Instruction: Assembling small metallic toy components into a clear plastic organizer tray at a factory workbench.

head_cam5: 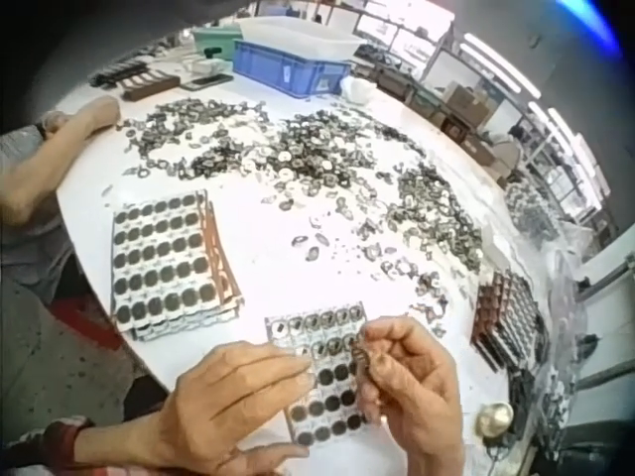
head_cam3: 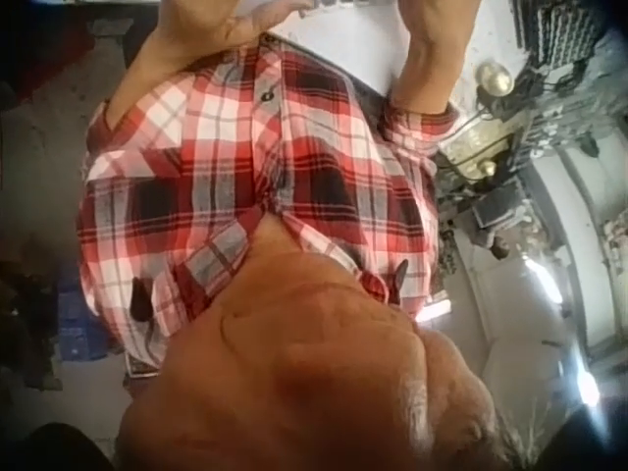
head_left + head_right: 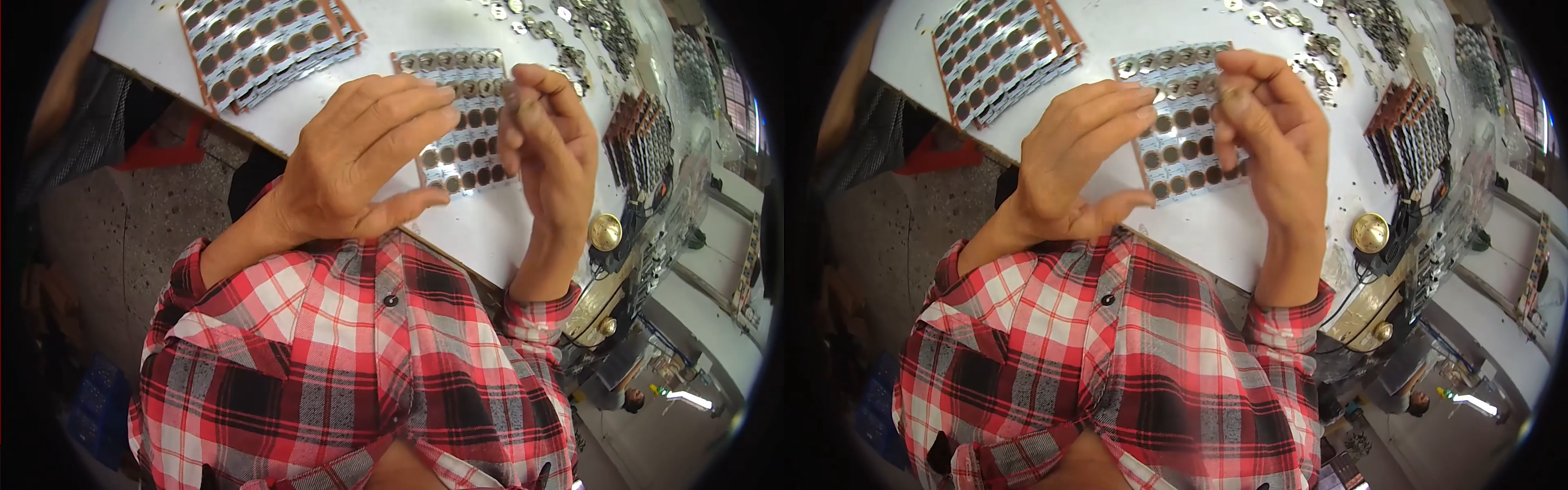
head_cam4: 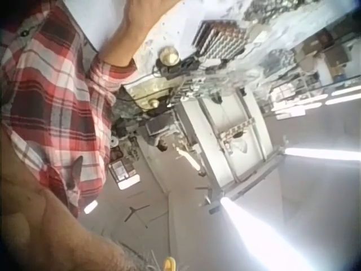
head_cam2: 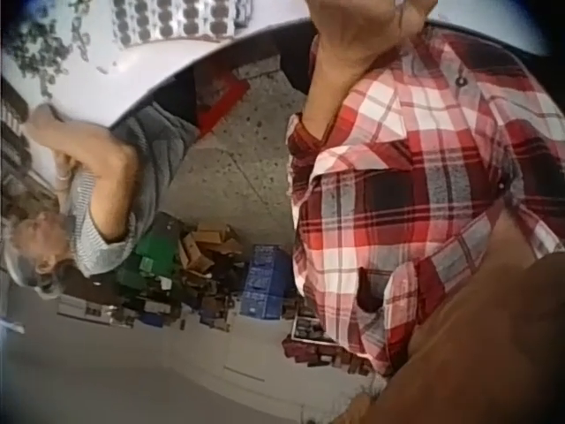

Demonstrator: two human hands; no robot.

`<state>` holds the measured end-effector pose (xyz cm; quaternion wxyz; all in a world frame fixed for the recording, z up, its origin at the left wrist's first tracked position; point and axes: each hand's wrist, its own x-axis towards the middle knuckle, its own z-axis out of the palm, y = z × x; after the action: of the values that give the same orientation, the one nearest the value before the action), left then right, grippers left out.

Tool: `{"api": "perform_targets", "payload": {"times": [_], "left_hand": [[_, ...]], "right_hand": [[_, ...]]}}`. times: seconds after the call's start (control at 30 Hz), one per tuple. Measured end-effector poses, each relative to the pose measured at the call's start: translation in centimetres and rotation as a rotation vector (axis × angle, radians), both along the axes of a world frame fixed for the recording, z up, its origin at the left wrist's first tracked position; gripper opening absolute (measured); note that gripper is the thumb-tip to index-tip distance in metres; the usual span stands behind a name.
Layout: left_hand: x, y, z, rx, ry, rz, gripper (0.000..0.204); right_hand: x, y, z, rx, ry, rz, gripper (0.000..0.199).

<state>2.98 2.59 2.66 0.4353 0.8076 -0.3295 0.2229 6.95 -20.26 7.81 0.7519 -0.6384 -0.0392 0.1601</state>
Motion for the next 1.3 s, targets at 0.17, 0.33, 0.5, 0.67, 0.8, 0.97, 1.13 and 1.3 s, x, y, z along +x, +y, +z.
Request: {"api": "perform_targets", "payload": {"times": [0.17,0.33,0.5,0.67,0.8,0.97,1.13,1.3], "left_hand": [[0.0,-0.6,-1.4,-0.275,0.064,0.061,0.038],[-0.1,0.0,-0.7,-0.343,0.223,0.076,0.018],[0.0,0.4,-0.5,-0.299,0.277,0.036,0.021],[-0.2,0.4,-0.6,-0.394,0.336,0.029,0.03],[-0.1,0.6,-0.5,-0.144,0.163,0.106,0.044],[0.8,0.7,-0.7,0.13,0.085,0.158,0.07],[0.8,1.1,1.7,0.256,0.141,0.055,0.084],[1.7,0.7,0.3,0.333,-0.307,0.194,0.082]], "right_hand": [[-1.5,3.0,-1.2,0.081,0.056,0.145,0.035],[-2.2,4.1,-1.5,0.011,0.005,0.146,0.03],[-2.1,3.8,-1.5,-0.01,0.062,0.125,0.028],[-1.6,2.8,-1.8,-0.013,0.078,0.07,0.022],[-1.6,2.4,-1.7,-0.112,0.065,0.041,0.021],[-2.0,2.6,-1.7,-0.389,-0.086,-0.027,0.016],[-2.1,2.3,-2.9,-0.479,-0.25,0.024,0.011],[-2.1,2.2,-2.6,-0.495,-0.296,0.053,0.007]]}}
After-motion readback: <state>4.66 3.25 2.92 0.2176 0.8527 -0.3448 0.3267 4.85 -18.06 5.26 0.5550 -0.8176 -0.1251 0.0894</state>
